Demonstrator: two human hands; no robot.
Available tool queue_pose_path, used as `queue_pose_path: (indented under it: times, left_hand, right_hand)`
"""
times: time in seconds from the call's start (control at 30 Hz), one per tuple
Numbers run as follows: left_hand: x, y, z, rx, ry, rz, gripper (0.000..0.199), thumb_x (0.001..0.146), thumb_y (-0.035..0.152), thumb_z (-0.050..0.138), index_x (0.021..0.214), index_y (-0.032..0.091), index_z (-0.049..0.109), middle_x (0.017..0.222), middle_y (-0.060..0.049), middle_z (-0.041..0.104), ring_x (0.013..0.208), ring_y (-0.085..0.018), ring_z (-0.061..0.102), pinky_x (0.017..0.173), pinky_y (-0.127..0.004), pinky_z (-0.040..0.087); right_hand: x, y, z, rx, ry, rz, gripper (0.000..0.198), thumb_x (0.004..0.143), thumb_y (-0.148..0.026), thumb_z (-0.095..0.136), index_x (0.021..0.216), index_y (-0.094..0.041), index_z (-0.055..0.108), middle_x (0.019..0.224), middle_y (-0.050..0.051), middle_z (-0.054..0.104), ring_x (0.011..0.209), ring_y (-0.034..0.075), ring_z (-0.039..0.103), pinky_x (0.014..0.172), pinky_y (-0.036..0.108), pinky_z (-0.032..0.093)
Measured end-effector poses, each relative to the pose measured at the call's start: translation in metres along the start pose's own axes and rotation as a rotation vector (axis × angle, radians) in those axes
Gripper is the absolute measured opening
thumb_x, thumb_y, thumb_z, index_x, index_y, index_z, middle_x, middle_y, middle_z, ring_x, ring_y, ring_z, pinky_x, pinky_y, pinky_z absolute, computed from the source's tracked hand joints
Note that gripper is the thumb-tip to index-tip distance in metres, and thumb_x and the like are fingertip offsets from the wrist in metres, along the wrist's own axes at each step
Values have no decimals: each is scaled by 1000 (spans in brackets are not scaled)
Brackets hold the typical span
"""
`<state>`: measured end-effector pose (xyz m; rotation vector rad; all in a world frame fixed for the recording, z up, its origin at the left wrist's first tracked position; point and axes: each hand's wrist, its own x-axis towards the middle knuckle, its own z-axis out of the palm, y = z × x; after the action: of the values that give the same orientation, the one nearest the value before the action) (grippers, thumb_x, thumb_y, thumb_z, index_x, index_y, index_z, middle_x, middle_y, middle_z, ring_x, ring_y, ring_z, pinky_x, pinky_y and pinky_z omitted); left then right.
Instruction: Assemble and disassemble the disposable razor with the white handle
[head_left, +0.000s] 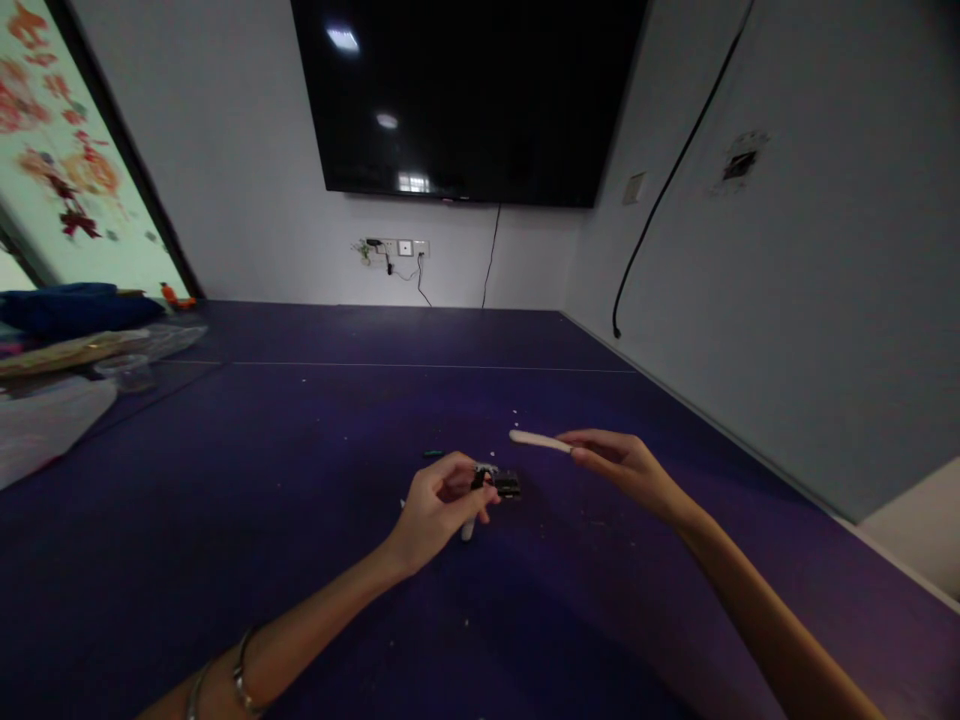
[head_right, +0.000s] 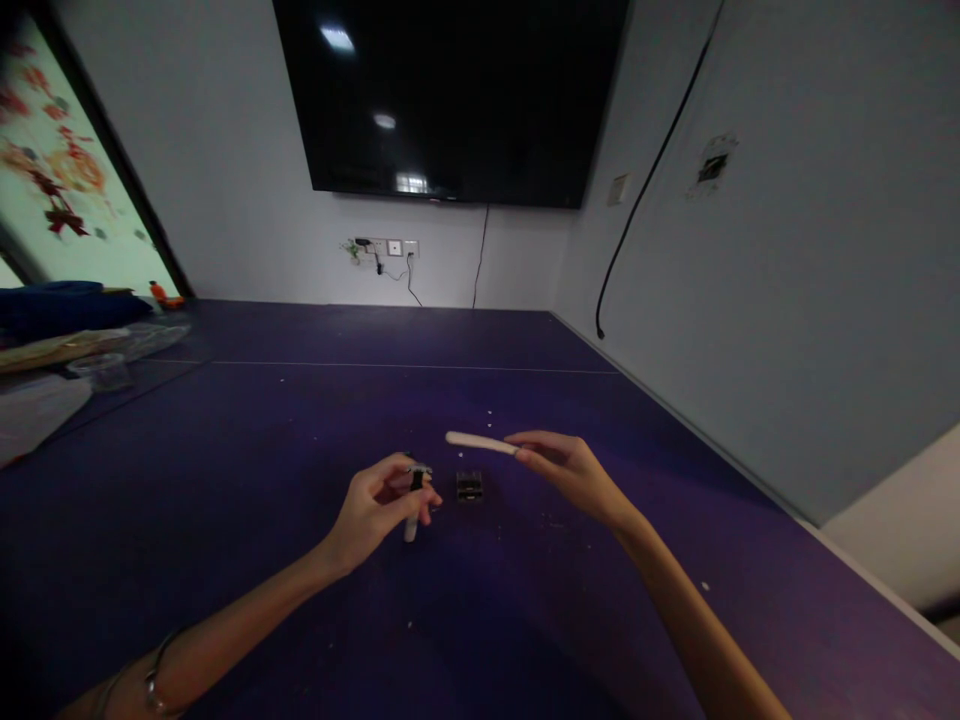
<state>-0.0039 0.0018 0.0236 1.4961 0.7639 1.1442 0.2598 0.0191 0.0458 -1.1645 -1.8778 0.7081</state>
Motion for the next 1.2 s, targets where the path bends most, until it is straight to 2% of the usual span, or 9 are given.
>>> queue_pose_path:
  times: [0.13,0.23,0.33,0.5,0.67,0.87,1.07,1.2]
  left_hand:
    - [3,-14,2,-10,66,-21,20,80,36,56,82,17,47,54,4,59,32,-4,40,33,-16,30]
    - [4,-18,2,25,147,-41,22,80,39,55,83,18,47,45,9,45,31,-4,32,31,-15,24]
    - [7,-16,0,75,230,-41,24,78,41,56,81,18,51,46,10,37,35,-4,30,34,-16,25]
    - [11,-13,-7,51,294,-76,44,83,53,39,80,14,61,55,4,40,44,-7,35,40,-19,27]
    - [12,-18,-8,17,282,-45,39,81,53,46,81,16,60,59,3,44,52,-9,38,47,-20,30]
    - [12,-20,-5,42,181,22,34,83,49,47,79,17,57,60,3,44,53,-10,41,52,-21,33]
    - [12,-21,-6,93,151,85,28,87,43,44,85,17,54,61,4,43,54,-10,42,54,-22,34]
    - [12,-22,-6,66,141,64,27,87,42,44,86,17,52,61,5,40,49,-8,36,47,-21,28]
  right_hand:
    - [1,-5,14,56,34,4,32,86,-42,47,104,-20,61,66,-1,52,60,11,47,55,24,36]
    - [1,-11,26,192,34,35,30,86,-43,47,102,-19,58,64,-3,47,59,10,45,57,24,35]
    - [-1,-20,42,456,24,119,27,85,-43,48,98,-20,54,67,-4,46,56,8,45,54,24,34]
    - [-10,-34,78,967,-48,360,26,79,-41,58,90,-20,48,61,-7,41,43,4,30,39,19,17]
    - [-27,-47,100,1295,-141,495,23,78,-33,62,89,-20,47,57,-9,37,42,3,27,38,17,13]
    - [-39,-60,103,1419,-166,595,23,78,-34,63,90,-20,49,51,-11,31,38,2,15,35,15,7]
    - [-61,-62,120,1469,-171,699,30,74,-43,65,84,-19,50,47,-11,27,37,2,13,33,14,5]
    - [-69,-66,124,1514,-197,747,33,70,-45,67,78,-19,47,47,-11,28,36,2,13,33,14,3]
